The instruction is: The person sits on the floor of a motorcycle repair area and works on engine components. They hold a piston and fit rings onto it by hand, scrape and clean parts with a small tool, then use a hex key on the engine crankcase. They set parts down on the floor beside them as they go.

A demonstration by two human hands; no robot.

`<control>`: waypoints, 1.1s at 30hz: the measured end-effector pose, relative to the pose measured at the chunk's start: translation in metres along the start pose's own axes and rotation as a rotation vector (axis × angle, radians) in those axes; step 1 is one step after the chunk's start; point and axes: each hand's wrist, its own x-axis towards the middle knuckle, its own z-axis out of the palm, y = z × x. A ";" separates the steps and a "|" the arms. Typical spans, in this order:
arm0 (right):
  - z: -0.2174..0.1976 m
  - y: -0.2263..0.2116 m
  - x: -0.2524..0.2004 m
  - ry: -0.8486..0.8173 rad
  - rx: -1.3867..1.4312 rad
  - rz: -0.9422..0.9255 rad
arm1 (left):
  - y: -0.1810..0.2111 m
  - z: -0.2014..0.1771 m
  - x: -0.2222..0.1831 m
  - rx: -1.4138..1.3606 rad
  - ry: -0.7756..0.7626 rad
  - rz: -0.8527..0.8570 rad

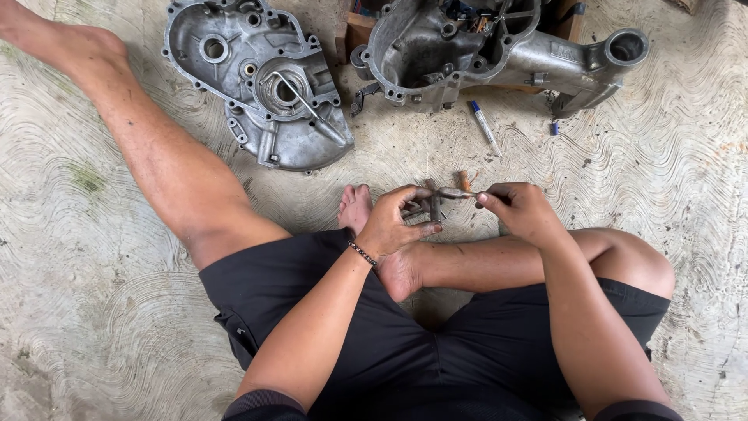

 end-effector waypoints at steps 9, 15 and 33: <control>0.001 0.008 0.000 -0.072 0.067 -0.012 | 0.015 -0.001 0.001 0.041 -0.013 0.021; 0.002 0.011 0.002 -0.044 -0.012 0.015 | 0.013 -0.002 0.000 0.038 -0.017 0.036; 0.005 0.006 -0.002 0.010 -0.030 0.011 | 0.013 -0.001 0.001 0.060 -0.010 0.043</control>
